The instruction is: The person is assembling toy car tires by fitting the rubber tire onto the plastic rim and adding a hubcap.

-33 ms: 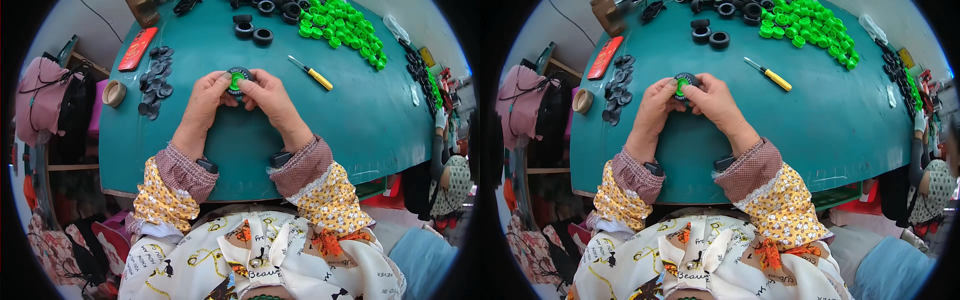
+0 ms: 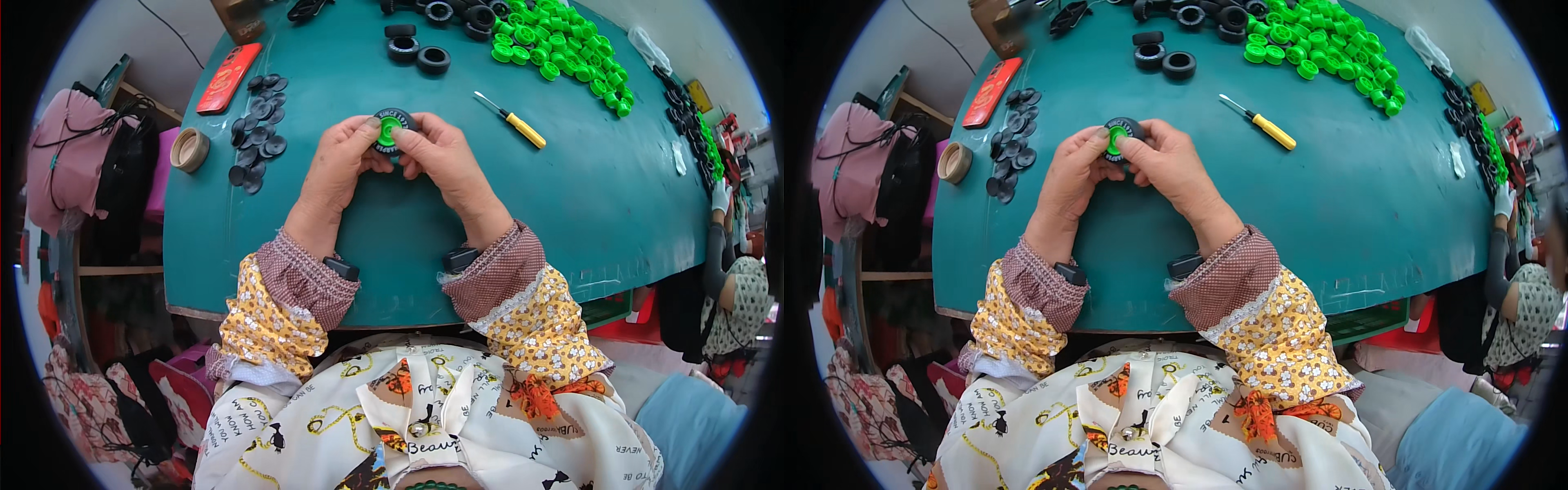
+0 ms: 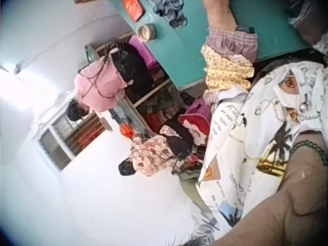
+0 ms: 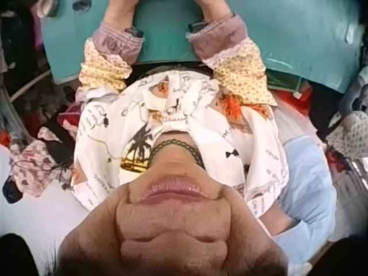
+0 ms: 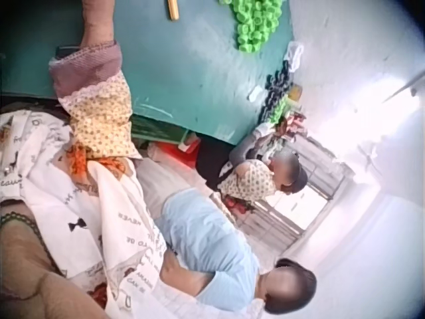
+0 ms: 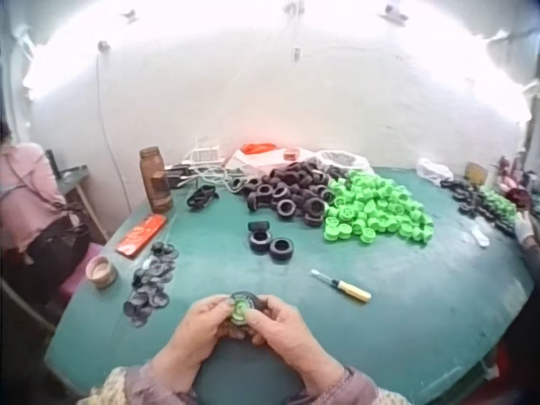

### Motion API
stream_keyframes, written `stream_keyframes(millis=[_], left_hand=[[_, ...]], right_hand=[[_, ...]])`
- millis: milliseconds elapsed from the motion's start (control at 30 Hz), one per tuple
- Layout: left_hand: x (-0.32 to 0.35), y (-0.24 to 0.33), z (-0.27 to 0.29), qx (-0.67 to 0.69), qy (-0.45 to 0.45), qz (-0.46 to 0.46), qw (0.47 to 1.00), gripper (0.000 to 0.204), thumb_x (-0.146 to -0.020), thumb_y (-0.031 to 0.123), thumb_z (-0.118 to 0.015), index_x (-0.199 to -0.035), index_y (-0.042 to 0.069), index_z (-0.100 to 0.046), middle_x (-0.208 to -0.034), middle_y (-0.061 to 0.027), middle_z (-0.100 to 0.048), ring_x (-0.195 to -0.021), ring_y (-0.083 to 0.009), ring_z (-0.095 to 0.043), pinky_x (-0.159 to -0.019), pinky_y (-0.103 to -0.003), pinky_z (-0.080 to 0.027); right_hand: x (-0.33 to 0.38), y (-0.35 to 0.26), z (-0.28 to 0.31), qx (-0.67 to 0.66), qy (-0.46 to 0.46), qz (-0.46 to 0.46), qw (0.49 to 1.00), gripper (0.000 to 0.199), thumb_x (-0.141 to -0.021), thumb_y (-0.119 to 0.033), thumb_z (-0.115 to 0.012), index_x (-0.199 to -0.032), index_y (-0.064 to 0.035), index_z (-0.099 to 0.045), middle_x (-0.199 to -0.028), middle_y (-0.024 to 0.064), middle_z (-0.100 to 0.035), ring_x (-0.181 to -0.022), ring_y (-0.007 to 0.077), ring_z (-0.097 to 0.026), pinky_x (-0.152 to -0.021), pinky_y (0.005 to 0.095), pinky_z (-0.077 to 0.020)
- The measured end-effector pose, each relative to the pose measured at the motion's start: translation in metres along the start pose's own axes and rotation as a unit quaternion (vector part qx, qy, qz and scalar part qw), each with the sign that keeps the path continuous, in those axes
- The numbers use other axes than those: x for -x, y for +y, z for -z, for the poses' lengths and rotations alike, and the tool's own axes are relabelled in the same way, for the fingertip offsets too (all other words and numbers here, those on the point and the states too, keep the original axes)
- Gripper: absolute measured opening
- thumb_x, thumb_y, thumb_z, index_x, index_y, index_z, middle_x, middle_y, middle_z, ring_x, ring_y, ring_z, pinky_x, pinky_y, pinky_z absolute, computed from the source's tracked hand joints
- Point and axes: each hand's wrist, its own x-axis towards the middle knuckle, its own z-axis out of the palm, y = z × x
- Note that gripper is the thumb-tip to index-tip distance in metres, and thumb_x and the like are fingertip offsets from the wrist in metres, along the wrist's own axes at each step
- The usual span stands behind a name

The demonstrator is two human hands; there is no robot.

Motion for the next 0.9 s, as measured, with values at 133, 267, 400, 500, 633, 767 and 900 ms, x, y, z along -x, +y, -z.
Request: stream_keyframes(millis=[133,267,400,500,633,767,900], left_hand=[[-0.001,-0.001,0.004,0.046,-0.004,0.018,0.999,0.023,-0.088,0.023,-0.048,-0.09,0.001,-0.057,-0.074,-0.0044,-0.059,-0.056,-0.0096,-0.055,-0.053,-0.019,-0.044],[0.0,-0.001,0.009,0.024,-0.021,0.011,0.999,0.022,-0.089,0.023,-0.048,-0.09,0.002,-0.056,-0.077,-0.0038,-0.059,-0.057,-0.0104,-0.056,-0.053,-0.02,-0.048],[0.001,-0.002,0.011,0.002,0.006,0.001,1.0,0.022,-0.088,0.024,-0.05,-0.09,0.003,-0.056,-0.076,-0.0032,-0.059,-0.056,-0.0098,-0.056,-0.053,-0.019,-0.047],[0.001,0.0,0.008,-0.047,0.023,-0.015,0.998,0.024,-0.087,0.026,-0.052,-0.09,0.003,-0.056,-0.074,-0.0032,-0.059,-0.057,-0.0094,-0.056,-0.052,-0.018,-0.046],[0.001,0.001,0.001,-0.057,0.091,-0.02,0.994,0.027,-0.087,0.028,-0.052,-0.093,0.002,-0.056,-0.078,-0.0046,-0.06,-0.058,-0.0096,-0.057,-0.053,-0.018,-0.046],[0.002,0.001,0.004,0.021,0.037,0.005,0.999,0.034,-0.088,0.033,-0.05,-0.099,0.001,-0.054,-0.088,-0.0075,-0.06,-0.068,-0.012,-0.059,-0.06,-0.021,-0.048],[0.006,0.004,-0.005,0.073,-0.017,-0.027,0.997,0.035,-0.088,0.029,-0.049,-0.105,-0.001,-0.052,-0.095,-0.0099,-0.06,-0.081,-0.0161,-0.059,-0.071,-0.026,-0.049]], right_hand=[[0.001,0.0,0.001,-0.002,-0.001,-0.005,1.0,0.031,-0.082,-0.022,-0.06,-0.1,0.0021,-0.053,-0.074,0.0026,-0.056,-0.056,0.0058,-0.05,-0.049,0.018,-0.042],[0.002,0.002,0.0,-0.008,-0.01,-0.017,1.0,0.032,-0.082,-0.022,-0.059,-0.102,0.0024,-0.053,-0.074,0.0029,-0.056,-0.056,0.006,-0.05,-0.05,0.0179,-0.0417],[0.002,0.006,-0.004,-0.023,-0.005,-0.009,1.0,0.031,-0.083,-0.022,-0.058,-0.103,0.0016,-0.052,-0.074,0.0032,-0.056,-0.056,0.0058,-0.049,-0.05,0.0178,-0.0415],[0.002,0.004,-0.003,-0.006,-0.003,-0.003,1.0,0.03,-0.083,-0.019,-0.058,-0.104,0.0012,-0.052,-0.073,0.0026,-0.055,-0.057,0.0062,-0.05,-0.051,0.0189,-0.0416],[-0.002,0.017,-0.006,0.111,0.074,0.125,0.983,0.029,-0.081,-0.015,-0.059,-0.105,-0.001,-0.053,-0.071,0.003,-0.056,-0.06,0.0087,-0.052,-0.053,0.0221,-0.0432],[0.002,0.012,-0.012,0.281,0.107,0.221,0.928,0.034,-0.075,-0.009,-0.062,-0.108,-0.0049,-0.053,-0.081,0.0083,-0.057,-0.065,0.0168,-0.056,-0.058,0.0271,-0.0459],[0.004,0.007,-0.011,0.32,0.111,0.22,0.915,0.039,-0.072,-0.007,-0.063,-0.11,-0.006,-0.053,-0.091,0.0119,-0.054,-0.073,0.0216,-0.057,-0.063,0.029,-0.0478]])
